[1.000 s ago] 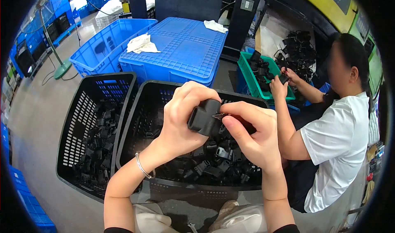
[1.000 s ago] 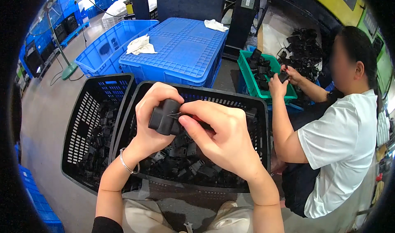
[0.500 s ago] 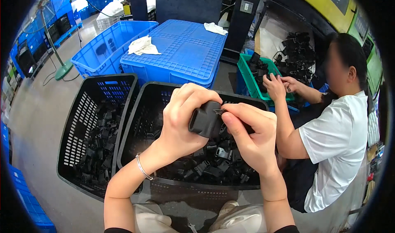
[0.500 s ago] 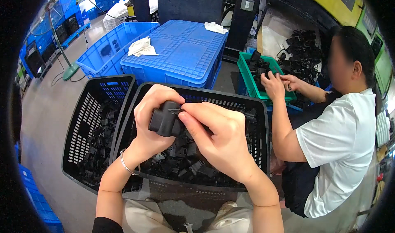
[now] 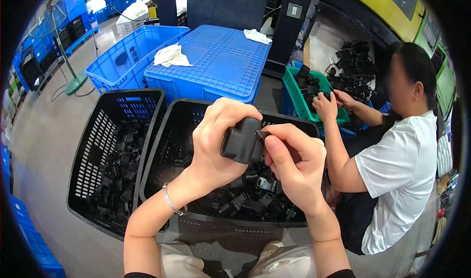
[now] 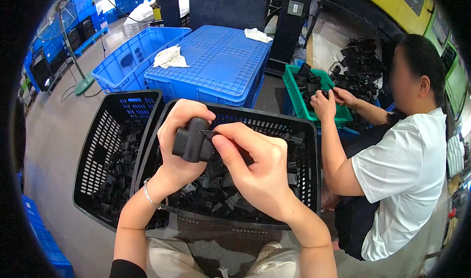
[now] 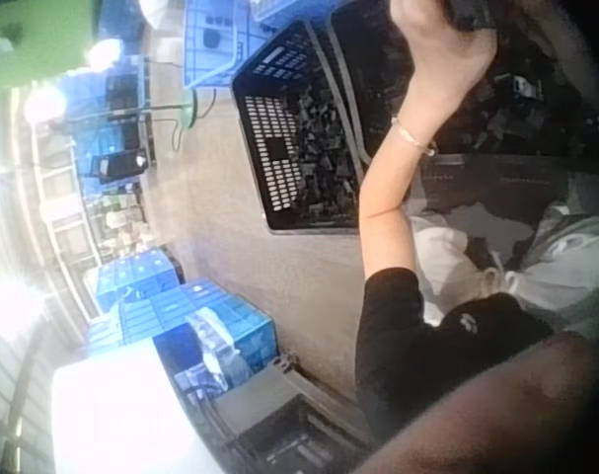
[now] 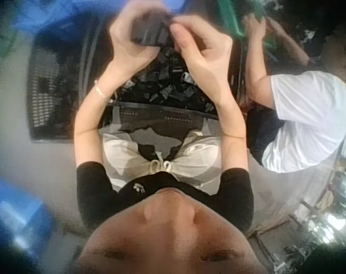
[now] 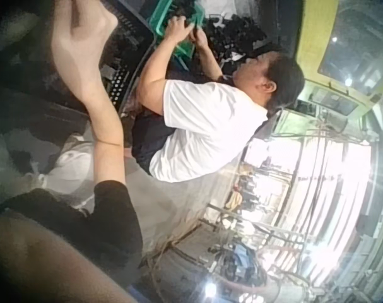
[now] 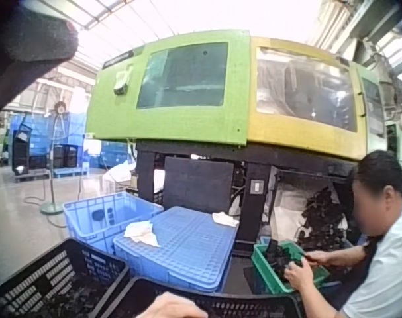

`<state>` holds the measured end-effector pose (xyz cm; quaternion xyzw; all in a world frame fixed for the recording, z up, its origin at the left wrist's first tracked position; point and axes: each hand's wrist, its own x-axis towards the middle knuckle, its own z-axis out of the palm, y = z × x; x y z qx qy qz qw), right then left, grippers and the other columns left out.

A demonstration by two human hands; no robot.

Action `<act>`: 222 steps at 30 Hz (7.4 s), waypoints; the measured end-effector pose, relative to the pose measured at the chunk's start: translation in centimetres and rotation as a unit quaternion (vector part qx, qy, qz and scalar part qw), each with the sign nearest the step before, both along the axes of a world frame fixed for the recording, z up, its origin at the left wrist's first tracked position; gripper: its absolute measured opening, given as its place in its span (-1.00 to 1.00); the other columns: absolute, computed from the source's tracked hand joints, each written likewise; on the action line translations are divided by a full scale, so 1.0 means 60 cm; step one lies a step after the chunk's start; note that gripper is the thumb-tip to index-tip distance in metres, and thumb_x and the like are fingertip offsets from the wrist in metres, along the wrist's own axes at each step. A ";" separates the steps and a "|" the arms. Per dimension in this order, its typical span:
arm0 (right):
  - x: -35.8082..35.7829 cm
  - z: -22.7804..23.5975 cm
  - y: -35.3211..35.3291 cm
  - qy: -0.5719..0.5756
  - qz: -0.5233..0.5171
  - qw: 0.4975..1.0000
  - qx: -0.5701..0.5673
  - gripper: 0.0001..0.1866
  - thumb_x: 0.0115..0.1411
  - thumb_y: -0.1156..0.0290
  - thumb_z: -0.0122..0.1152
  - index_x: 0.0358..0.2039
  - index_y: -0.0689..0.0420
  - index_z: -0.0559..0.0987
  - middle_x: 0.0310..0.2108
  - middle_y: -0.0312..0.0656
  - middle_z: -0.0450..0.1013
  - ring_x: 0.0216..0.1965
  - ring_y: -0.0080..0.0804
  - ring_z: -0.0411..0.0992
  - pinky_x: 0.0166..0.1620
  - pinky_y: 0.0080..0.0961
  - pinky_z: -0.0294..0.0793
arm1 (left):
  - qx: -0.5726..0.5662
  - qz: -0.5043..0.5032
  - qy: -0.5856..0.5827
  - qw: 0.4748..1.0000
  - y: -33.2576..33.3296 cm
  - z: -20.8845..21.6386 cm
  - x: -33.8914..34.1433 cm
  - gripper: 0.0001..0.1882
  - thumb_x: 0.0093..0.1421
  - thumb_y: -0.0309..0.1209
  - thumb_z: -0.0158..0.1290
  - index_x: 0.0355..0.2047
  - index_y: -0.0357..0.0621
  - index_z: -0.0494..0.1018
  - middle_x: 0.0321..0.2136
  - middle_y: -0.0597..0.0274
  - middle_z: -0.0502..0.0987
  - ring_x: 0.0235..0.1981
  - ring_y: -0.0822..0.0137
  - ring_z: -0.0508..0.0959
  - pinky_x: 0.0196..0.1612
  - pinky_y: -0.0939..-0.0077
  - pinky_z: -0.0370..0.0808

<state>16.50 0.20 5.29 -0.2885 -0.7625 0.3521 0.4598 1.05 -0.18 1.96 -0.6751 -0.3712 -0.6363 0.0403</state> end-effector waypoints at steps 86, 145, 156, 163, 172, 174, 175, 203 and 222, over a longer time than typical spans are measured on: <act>0.004 0.019 -0.001 -0.033 -0.029 0.975 0.220 -0.88 0.06 0.56 0.23 -0.35 0.27 0.56 -0.65 -0.14 0.36 -0.69 -0.33 0.36 -0.60 -0.49 0.31 | -0.014 0.020 0.028 0.999 -0.018 0.022 0.011 -0.73 -0.19 -0.59 0.14 -0.40 -0.14 0.39 -0.49 0.22 0.44 -0.44 0.17 0.45 -0.32 0.40 0.29; 0.018 0.031 0.004 -0.042 0.057 0.997 0.020 -0.90 0.11 0.53 0.19 -0.36 0.29 0.54 -0.59 -0.13 0.44 -0.65 -0.51 0.35 -0.54 -0.62 0.32 | -0.051 -0.048 0.003 0.998 -0.019 0.025 0.007 -0.73 -0.15 -0.60 0.13 -0.38 -0.15 0.39 -0.47 0.22 0.47 -0.44 0.18 0.47 -0.29 0.43 0.35; 0.004 0.014 0.020 -0.053 0.022 0.986 0.156 -0.89 0.12 0.51 0.17 -0.37 0.30 0.55 -0.56 -0.06 0.45 -0.62 -0.35 0.43 -0.52 -0.55 0.38 | -0.063 0.010 0.061 0.996 -0.008 0.010 -0.007 -0.75 -0.09 -0.58 0.14 -0.36 -0.20 0.37 -0.47 0.16 0.46 -0.45 0.28 0.48 -0.34 0.48 0.41; 0.002 -0.015 0.058 0.077 0.102 0.981 -0.149 -0.70 0.19 0.29 0.18 -0.57 0.20 0.41 -0.68 -0.44 0.28 -0.65 -0.78 0.17 -0.60 -0.74 0.11 | -0.302 -0.104 -0.060 0.946 -0.017 0.021 0.021 -0.61 -0.11 -0.59 0.09 -0.21 -0.26 0.30 -0.38 -0.07 0.47 -0.31 -0.03 0.53 -0.24 0.32 0.44; 0.013 -0.033 0.105 0.063 0.102 0.932 -0.342 -0.74 0.20 0.29 0.14 -0.57 0.15 0.44 -0.75 -0.45 0.25 -0.78 -0.81 0.08 -0.73 -0.78 -0.07 | -0.401 -0.146 -0.039 0.903 -0.015 0.005 0.021 -0.55 -0.02 -0.48 0.13 -0.11 -0.21 0.25 -0.41 0.10 0.51 -0.32 0.29 0.55 -0.20 0.42 0.44; 0.011 -0.040 0.107 0.065 0.094 0.938 -0.327 -0.76 0.20 0.29 0.14 -0.52 0.16 0.46 -0.74 -0.46 0.25 -0.78 -0.82 0.08 -0.73 -0.78 -0.07 | -0.357 -0.110 0.031 0.927 -0.009 -0.006 0.022 -0.53 -0.03 -0.48 0.13 -0.10 -0.19 0.24 -0.40 0.08 0.52 -0.33 0.24 0.55 -0.21 0.40 0.44; 0.009 -0.042 0.108 0.067 0.088 0.944 -0.311 -0.78 0.20 0.29 0.13 -0.48 0.16 0.47 -0.74 -0.47 0.25 -0.78 -0.82 0.08 -0.72 -0.77 -0.06 | -0.358 -0.109 0.030 0.927 -0.007 -0.009 0.021 -0.53 -0.03 -0.48 0.13 -0.10 -0.19 0.24 -0.40 0.08 0.52 -0.33 0.24 0.55 -0.21 0.40 0.44; -0.051 -0.101 0.130 0.021 0.193 0.922 -0.334 -0.81 0.29 0.40 -0.05 -0.20 0.25 0.41 -0.69 -0.27 0.34 -0.85 -0.72 0.14 -0.78 -0.79 0.04 | -0.568 0.386 0.160 0.709 -0.037 -0.213 -0.487 -0.52 0.12 0.01 -0.09 -0.23 -0.15 0.48 -0.27 -0.07 0.55 -0.16 0.02 0.54 -0.13 0.15 0.46; -0.052 -0.081 0.104 -0.091 0.252 0.894 -0.360 -0.72 0.22 0.45 -0.04 -0.15 0.36 0.50 -0.68 -0.42 0.29 -0.75 -0.80 0.10 -0.68 -0.79 0.04 | -0.465 0.666 0.180 0.554 -0.252 -0.397 -0.602 -0.15 -0.25 -0.09 0.28 0.08 -0.05 0.24 -0.02 0.01 0.29 0.03 0.03 0.31 0.16 0.01 0.15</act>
